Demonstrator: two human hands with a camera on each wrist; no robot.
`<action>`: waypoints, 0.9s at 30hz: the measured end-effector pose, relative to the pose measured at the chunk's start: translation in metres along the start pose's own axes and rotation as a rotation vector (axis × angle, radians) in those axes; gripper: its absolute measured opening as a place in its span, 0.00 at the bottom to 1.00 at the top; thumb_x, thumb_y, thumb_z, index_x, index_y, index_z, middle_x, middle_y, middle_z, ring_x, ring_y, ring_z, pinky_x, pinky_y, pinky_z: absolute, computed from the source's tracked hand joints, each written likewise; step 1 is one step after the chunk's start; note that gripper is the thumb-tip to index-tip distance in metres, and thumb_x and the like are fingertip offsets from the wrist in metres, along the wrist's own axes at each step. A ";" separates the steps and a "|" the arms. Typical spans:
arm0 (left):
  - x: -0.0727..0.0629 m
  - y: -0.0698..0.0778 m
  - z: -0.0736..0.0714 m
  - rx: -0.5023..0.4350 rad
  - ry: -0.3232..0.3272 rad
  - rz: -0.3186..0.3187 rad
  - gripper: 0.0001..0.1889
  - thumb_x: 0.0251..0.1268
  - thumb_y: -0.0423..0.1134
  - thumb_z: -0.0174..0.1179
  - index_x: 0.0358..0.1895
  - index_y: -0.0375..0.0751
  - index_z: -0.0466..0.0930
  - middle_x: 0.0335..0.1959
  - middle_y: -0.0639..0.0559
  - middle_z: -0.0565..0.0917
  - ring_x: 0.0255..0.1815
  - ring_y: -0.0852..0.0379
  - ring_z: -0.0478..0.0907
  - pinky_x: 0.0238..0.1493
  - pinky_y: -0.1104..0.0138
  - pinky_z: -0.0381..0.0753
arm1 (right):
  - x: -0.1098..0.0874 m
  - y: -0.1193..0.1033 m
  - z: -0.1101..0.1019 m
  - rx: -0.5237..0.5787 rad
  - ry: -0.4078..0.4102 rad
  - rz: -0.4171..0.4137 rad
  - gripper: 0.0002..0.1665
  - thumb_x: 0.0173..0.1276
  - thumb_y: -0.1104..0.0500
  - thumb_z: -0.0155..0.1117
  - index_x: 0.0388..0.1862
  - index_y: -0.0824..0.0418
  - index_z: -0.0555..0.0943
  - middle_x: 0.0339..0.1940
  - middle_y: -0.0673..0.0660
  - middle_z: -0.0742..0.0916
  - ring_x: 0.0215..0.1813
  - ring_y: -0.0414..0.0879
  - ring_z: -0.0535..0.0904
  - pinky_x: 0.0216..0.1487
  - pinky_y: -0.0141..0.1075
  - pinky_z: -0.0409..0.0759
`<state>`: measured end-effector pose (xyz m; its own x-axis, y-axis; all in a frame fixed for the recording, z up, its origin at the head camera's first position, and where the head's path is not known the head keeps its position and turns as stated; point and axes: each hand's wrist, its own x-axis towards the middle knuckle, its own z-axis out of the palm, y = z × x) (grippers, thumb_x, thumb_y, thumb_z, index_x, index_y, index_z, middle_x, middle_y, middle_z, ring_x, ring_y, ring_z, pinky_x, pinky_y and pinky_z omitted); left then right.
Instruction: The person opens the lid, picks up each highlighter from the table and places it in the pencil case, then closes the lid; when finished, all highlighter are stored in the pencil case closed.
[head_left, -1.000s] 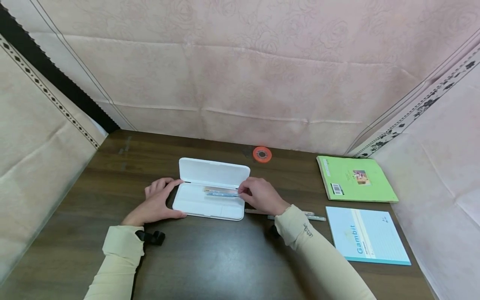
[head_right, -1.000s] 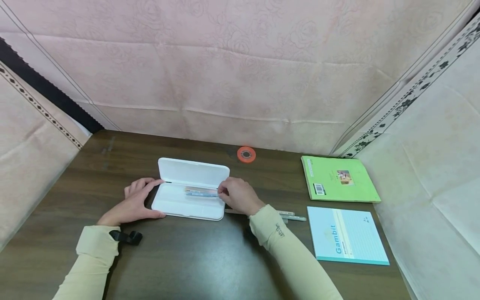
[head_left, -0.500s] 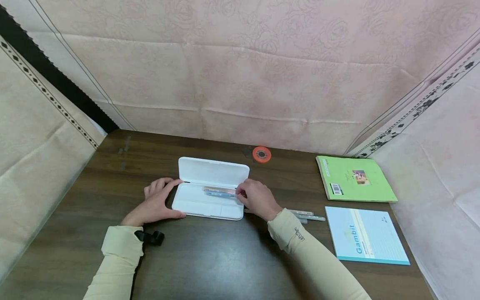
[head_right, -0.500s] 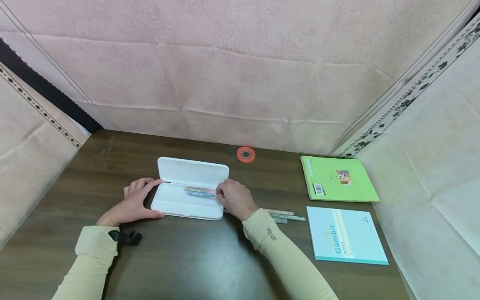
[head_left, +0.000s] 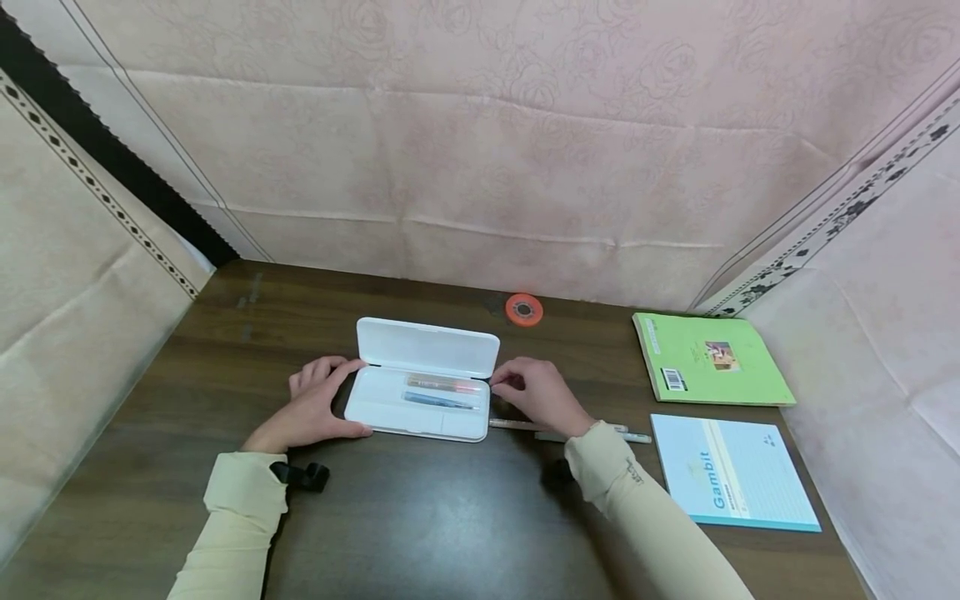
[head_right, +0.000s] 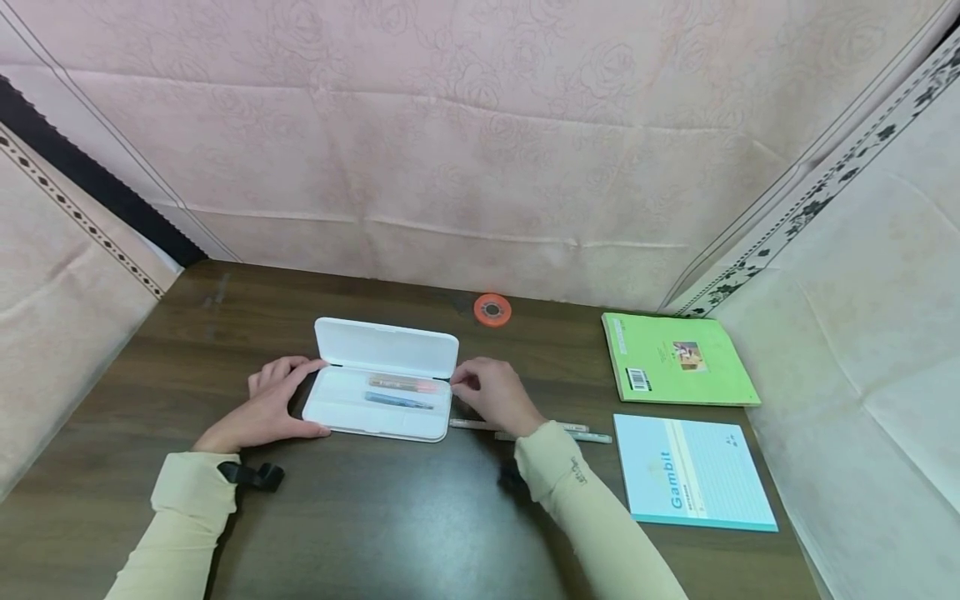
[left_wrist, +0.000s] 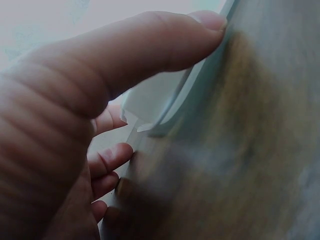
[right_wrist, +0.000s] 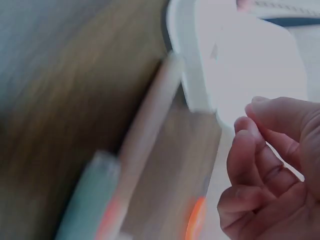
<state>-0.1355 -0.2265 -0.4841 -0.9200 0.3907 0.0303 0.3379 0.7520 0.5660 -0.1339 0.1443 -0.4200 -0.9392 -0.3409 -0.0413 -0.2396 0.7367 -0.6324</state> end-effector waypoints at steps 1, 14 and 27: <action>0.000 0.000 0.000 0.002 0.000 -0.001 0.53 0.41 0.64 0.75 0.72 0.46 0.63 0.63 0.37 0.64 0.65 0.37 0.54 0.56 0.42 0.49 | -0.003 0.004 -0.005 0.017 0.003 0.004 0.07 0.67 0.57 0.68 0.43 0.54 0.87 0.38 0.47 0.85 0.37 0.42 0.77 0.40 0.34 0.78; 0.000 -0.001 0.001 -0.006 0.006 0.002 0.53 0.40 0.63 0.76 0.72 0.47 0.62 0.64 0.37 0.63 0.64 0.37 0.53 0.57 0.42 0.48 | -0.048 0.063 -0.062 -0.037 0.067 0.069 0.07 0.68 0.57 0.67 0.44 0.56 0.86 0.40 0.49 0.87 0.40 0.42 0.79 0.45 0.39 0.79; 0.000 0.000 0.000 -0.006 0.006 0.007 0.53 0.41 0.63 0.75 0.72 0.47 0.62 0.63 0.37 0.63 0.64 0.37 0.54 0.56 0.41 0.49 | -0.076 0.092 -0.063 -0.229 -0.031 -0.014 0.02 0.64 0.59 0.70 0.36 0.54 0.87 0.34 0.45 0.85 0.39 0.41 0.75 0.42 0.38 0.75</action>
<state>-0.1354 -0.2269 -0.4840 -0.9189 0.3927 0.0388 0.3430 0.7462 0.5705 -0.1005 0.2749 -0.4263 -0.9283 -0.3670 -0.0594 -0.3053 0.8437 -0.4415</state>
